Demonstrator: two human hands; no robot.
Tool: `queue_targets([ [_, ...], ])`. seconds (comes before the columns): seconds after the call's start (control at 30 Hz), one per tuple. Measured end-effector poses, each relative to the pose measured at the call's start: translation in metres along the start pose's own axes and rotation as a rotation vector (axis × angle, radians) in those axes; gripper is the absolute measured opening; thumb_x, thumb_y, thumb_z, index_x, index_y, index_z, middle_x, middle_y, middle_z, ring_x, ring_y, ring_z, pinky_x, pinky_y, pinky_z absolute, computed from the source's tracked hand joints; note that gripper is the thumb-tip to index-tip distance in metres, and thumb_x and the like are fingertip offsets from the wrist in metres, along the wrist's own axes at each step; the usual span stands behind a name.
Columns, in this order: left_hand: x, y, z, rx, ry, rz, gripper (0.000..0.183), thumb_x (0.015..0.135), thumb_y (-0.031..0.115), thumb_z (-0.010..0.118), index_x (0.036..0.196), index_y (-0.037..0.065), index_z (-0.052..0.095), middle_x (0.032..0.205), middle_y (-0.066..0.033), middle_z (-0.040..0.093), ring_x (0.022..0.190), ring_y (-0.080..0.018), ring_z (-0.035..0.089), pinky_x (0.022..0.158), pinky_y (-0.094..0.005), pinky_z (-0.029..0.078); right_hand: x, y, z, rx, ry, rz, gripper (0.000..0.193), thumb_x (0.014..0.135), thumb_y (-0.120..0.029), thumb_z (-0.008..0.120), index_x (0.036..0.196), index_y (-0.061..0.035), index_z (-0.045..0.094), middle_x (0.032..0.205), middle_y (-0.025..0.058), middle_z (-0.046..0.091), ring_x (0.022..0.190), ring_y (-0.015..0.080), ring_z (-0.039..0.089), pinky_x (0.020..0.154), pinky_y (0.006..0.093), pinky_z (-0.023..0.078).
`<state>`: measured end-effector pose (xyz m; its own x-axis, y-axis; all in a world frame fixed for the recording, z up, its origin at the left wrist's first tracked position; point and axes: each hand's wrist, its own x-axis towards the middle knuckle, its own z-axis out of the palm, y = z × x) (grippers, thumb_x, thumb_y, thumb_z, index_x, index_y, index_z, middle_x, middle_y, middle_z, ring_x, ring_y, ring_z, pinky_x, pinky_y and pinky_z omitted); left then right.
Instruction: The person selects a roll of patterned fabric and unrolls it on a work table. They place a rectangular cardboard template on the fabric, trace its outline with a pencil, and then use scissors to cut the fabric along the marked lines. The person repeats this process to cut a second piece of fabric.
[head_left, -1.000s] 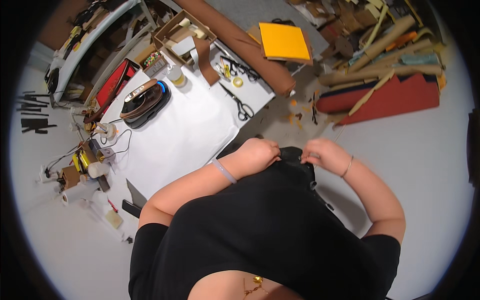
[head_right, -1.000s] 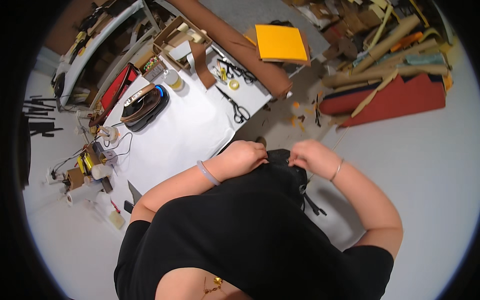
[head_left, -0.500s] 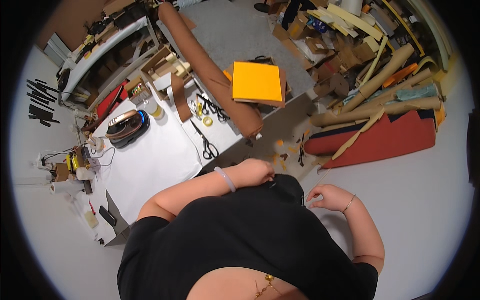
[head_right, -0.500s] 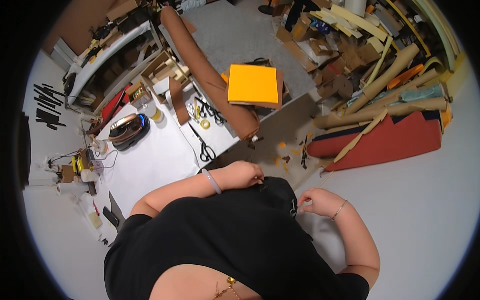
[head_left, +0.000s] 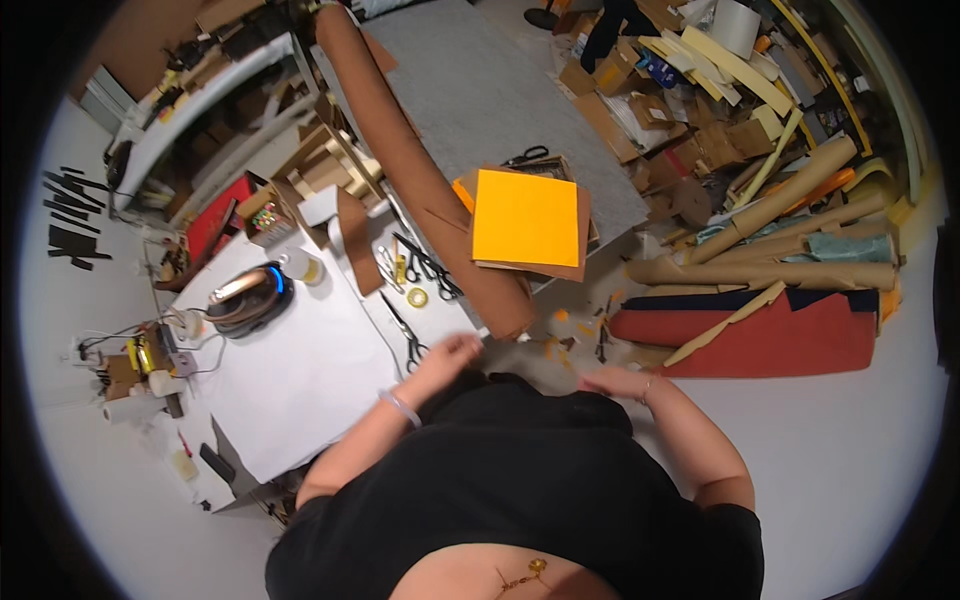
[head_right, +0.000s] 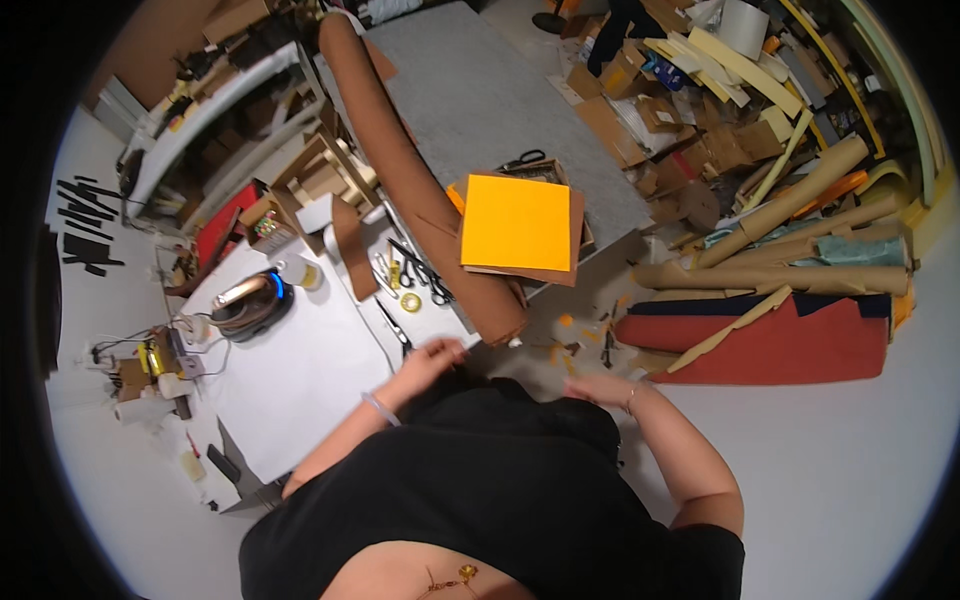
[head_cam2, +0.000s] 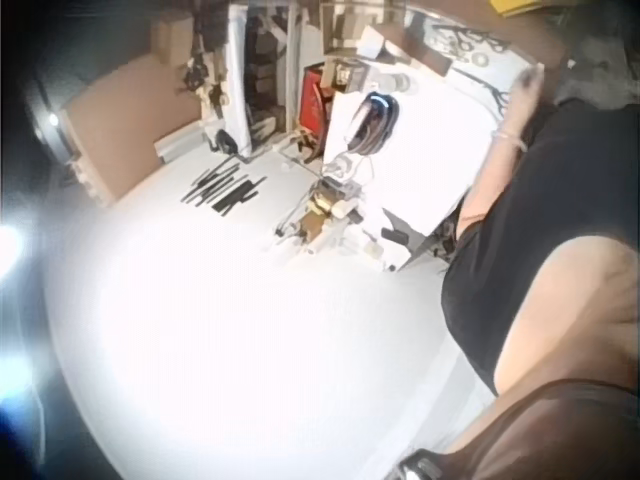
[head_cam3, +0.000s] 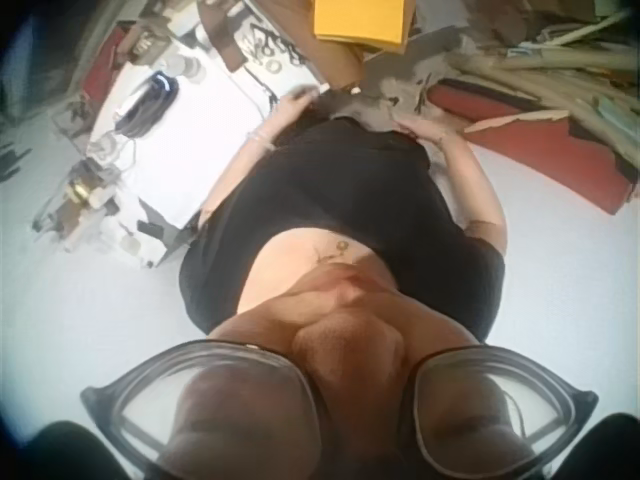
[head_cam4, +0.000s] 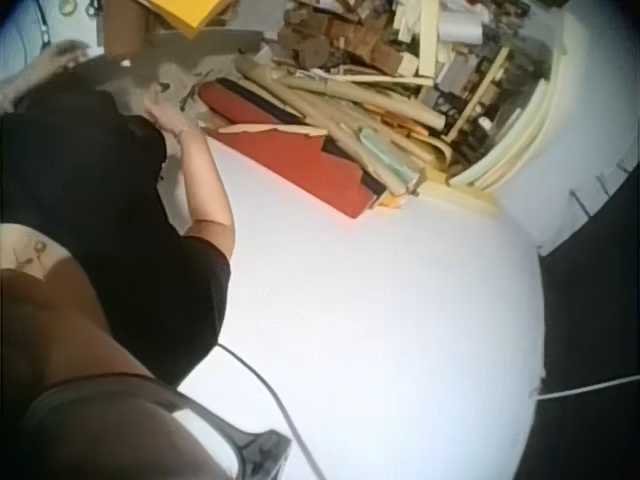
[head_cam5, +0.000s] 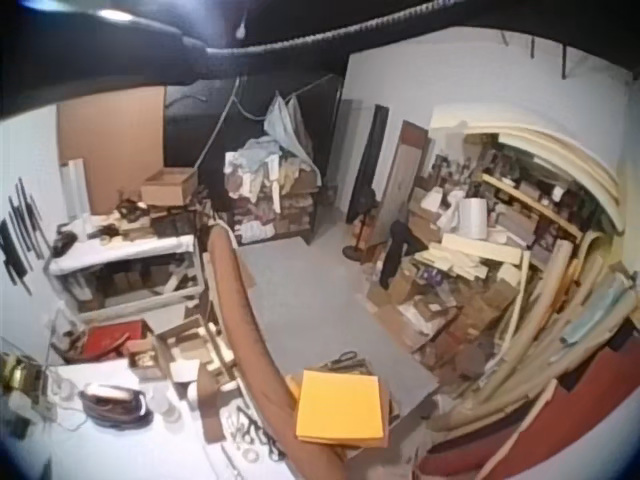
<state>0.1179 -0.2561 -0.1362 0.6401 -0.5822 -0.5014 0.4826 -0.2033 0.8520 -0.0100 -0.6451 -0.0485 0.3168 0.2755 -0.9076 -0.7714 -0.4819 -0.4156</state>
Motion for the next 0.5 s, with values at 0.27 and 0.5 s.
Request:
queue_targets([
  [0.27,0.229,0.083,-0.031,0.499,0.674,0.479,0.070,0.089,0.032,0.085,0.136,-0.010,0.055,0.118,-0.0236,0.071,0.111,-0.0361,0.069,0.098,-0.0398,0.055,0.101,-0.094,-0.169,0.394,0.683,-0.003,0.090,0.102,-0.065,0.054,0.162,-0.0012,0.034,0.159,0.0211,0.043,0.146,0.0314,0.042,0.117,0.0455,0.039],
  [0.5,0.288,0.129,-0.043,0.215,0.266,-0.242,0.054,0.087,0.024,0.086,0.125,-0.009,0.067,0.113,-0.0167,0.075,0.103,-0.0246,0.072,0.093,-0.0331,0.056,0.164,-0.092,-0.252,0.414,0.098,0.108,0.089,0.104,-0.063,0.053,0.166,-0.0058,0.026,0.169,0.0175,0.031,0.156,0.0359,0.031,0.124,0.0511,0.031],
])
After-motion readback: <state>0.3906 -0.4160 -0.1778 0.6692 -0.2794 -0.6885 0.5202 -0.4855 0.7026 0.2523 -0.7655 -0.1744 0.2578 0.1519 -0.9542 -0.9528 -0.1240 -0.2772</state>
